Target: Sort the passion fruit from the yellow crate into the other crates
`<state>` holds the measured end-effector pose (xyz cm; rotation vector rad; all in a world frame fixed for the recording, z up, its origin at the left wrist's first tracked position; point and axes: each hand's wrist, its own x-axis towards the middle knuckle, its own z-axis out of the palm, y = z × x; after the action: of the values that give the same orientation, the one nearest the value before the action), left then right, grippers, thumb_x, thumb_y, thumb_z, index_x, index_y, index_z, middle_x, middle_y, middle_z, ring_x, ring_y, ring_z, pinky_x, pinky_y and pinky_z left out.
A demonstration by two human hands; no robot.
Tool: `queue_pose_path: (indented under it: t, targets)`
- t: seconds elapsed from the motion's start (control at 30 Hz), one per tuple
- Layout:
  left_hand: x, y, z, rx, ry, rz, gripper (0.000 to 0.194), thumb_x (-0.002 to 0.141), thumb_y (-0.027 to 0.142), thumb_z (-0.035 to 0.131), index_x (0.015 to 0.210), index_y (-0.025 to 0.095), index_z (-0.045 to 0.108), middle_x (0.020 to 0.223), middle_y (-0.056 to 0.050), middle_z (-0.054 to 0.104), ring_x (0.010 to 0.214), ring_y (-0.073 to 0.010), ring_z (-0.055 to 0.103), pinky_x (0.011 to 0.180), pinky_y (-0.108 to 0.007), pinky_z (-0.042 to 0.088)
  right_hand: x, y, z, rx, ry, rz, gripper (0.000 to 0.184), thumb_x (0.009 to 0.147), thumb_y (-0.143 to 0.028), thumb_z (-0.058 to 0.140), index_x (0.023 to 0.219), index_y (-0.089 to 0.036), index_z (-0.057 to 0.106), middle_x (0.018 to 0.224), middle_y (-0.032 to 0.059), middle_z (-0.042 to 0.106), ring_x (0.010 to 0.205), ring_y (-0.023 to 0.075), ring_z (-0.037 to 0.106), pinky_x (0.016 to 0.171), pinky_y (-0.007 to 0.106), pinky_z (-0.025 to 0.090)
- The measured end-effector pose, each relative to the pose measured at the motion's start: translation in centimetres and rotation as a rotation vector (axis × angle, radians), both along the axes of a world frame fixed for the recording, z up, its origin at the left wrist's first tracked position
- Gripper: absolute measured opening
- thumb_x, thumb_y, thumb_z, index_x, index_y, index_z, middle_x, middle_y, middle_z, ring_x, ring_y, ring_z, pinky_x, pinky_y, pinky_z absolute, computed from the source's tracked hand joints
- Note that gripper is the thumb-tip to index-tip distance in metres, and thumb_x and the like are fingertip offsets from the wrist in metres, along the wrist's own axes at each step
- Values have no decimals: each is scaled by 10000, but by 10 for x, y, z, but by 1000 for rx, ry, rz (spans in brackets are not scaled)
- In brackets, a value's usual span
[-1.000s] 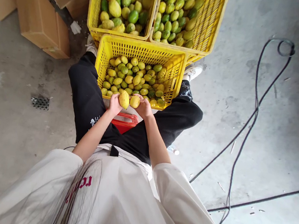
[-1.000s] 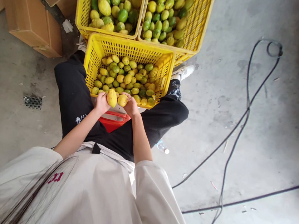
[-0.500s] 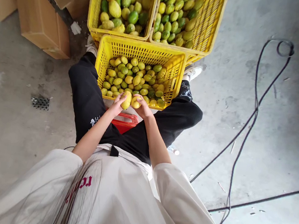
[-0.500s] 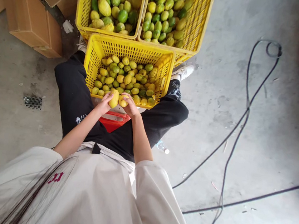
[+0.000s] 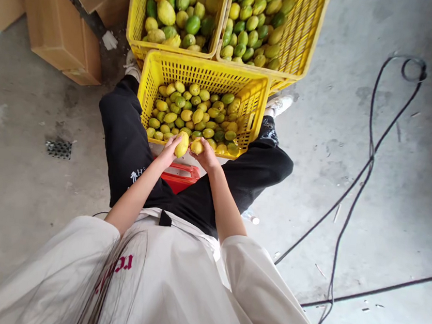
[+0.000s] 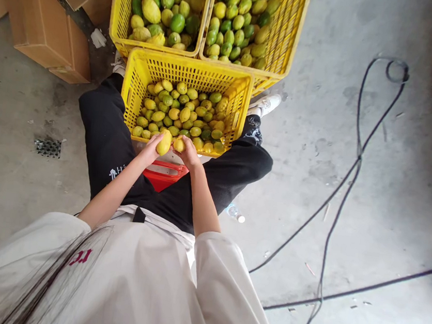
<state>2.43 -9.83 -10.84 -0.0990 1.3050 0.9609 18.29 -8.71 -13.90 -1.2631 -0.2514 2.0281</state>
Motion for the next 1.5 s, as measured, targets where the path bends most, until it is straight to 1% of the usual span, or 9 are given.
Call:
queue_pose_path:
  t: [0.13,0.23,0.4,0.5,0.6,0.9,1.13,1.27,1.5]
  targets:
    - [1,0,0,14,15,18,237,1005,196,725,1237,233,694,1137,-42,791,1079,-182,782,987,-301,621,1,1,1,-2,57,-32,332,903,-549,758,1018,-274,612,821,-17,760,739,198,759,681,304,648]
    - [1,-2,2,83,-17,75,305,996,156,705,1282,251,662,1075,-6,778,983,-150,773,944,-281,616,4,2,4,20,146,-82,239,930,-447,632,1095,-275,630,906,4,786,858,237,782,789,368,657]
    - [-1,-4,8,137,-60,103,418,964,67,678,1318,287,642,1096,12,787,1063,-152,781,982,-288,614,7,2,9,16,168,-88,357,799,-294,660,1156,-287,646,940,-1,779,1015,264,792,919,412,656]
    - [0,-4,10,175,-84,33,252,1001,136,665,1226,245,699,1201,-39,795,1223,-198,754,1057,-341,596,5,0,12,33,141,-106,377,823,-279,719,1187,-316,627,993,-36,770,1008,221,786,877,362,670]
    - [1,-5,9,181,-86,-39,119,1030,204,655,1105,207,748,1195,-65,796,1271,-211,732,1069,-321,588,4,0,13,40,133,-82,233,921,-331,719,1138,-275,655,1022,-10,769,944,179,757,805,297,666]
    - [6,-8,-3,133,-27,-34,303,837,74,817,1085,228,736,1119,-26,777,1346,-223,685,1148,-317,521,5,-1,1,84,4,-30,354,849,-583,783,937,-249,707,917,15,752,747,160,667,515,221,544]
    - [4,-6,-5,118,-26,6,149,926,145,785,1043,212,723,1057,-34,782,1167,-198,747,1043,-288,557,3,-2,-2,23,-61,-38,321,886,-568,747,883,-261,653,808,18,709,774,189,692,612,268,604]
    - [2,-4,-6,51,-25,32,283,870,238,890,1097,218,722,1013,-27,783,1089,-199,771,969,-277,585,2,-1,-4,-6,-90,-60,320,858,-545,768,894,-262,624,841,20,721,854,224,752,671,302,630]
    - [2,-4,0,17,18,50,371,852,253,932,1149,223,711,938,-4,750,943,-184,771,882,-294,631,7,-1,-1,29,-22,-51,317,838,-501,789,1007,-282,634,835,-17,718,757,192,720,684,299,634]
